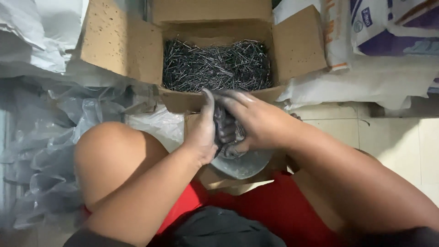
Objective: Picking up handfuls of nails from a cardboard box and placing them into a metal funnel for packaging.
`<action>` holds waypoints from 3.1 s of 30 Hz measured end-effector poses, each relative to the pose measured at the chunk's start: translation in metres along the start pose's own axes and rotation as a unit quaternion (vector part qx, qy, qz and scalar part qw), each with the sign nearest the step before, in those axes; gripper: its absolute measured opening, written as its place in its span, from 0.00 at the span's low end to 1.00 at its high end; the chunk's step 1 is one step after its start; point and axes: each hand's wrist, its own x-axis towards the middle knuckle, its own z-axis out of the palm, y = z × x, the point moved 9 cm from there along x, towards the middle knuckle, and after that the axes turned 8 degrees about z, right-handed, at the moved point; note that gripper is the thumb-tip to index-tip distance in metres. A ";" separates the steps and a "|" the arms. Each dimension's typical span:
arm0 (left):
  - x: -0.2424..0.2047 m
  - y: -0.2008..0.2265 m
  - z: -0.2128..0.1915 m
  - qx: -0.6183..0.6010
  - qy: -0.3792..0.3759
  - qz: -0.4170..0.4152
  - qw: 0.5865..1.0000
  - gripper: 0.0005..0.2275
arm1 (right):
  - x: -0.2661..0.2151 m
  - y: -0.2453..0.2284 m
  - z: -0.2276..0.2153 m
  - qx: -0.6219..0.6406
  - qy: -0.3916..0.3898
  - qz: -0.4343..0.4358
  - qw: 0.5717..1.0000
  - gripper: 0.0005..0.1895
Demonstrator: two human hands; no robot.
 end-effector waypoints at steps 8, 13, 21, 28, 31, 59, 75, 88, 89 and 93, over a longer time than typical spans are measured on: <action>0.023 -0.005 0.002 -0.046 -0.097 -0.027 0.994 0.27 | 0.004 0.000 0.005 0.037 0.036 -0.013 0.999 0.47; 0.019 -0.014 0.008 -0.066 -0.117 -0.045 0.990 0.28 | 0.006 0.003 0.004 0.029 0.040 -0.008 0.999 0.51; 0.002 0.004 0.008 -0.025 -0.085 -0.098 0.991 0.52 | 0.003 -0.015 -0.012 0.052 0.071 -0.049 0.995 0.43; -0.002 0.014 0.015 -0.154 -0.042 -0.084 0.984 0.34 | 0.001 -0.018 -0.010 0.063 0.057 -0.065 0.994 0.47; 0.010 0.005 0.000 -0.154 -0.011 -0.068 0.986 0.28 | 0.001 -0.010 -0.004 0.044 0.063 -0.066 0.995 0.41; 0.014 -0.009 0.015 0.129 -0.111 0.019 0.985 0.12 | -0.026 0.093 0.010 0.195 0.024 0.433 0.880 0.19; 0.009 0.003 0.024 0.335 -0.136 0.069 0.930 0.18 | -0.024 0.086 0.033 0.449 0.097 0.436 0.774 0.21; 0.035 -0.008 -0.017 0.193 0.000 -0.007 0.981 0.36 | -0.027 0.069 -0.025 0.472 0.241 0.450 0.719 0.16; 0.050 -0.018 -0.023 0.251 0.004 0.008 0.968 0.32 | -0.025 0.074 -0.023 0.452 0.215 0.462 0.732 0.18; 0.126 -0.087 -0.023 0.539 -0.005 0.135 0.832 0.22 | -0.013 0.093 0.007 0.370 0.070 0.486 0.788 0.30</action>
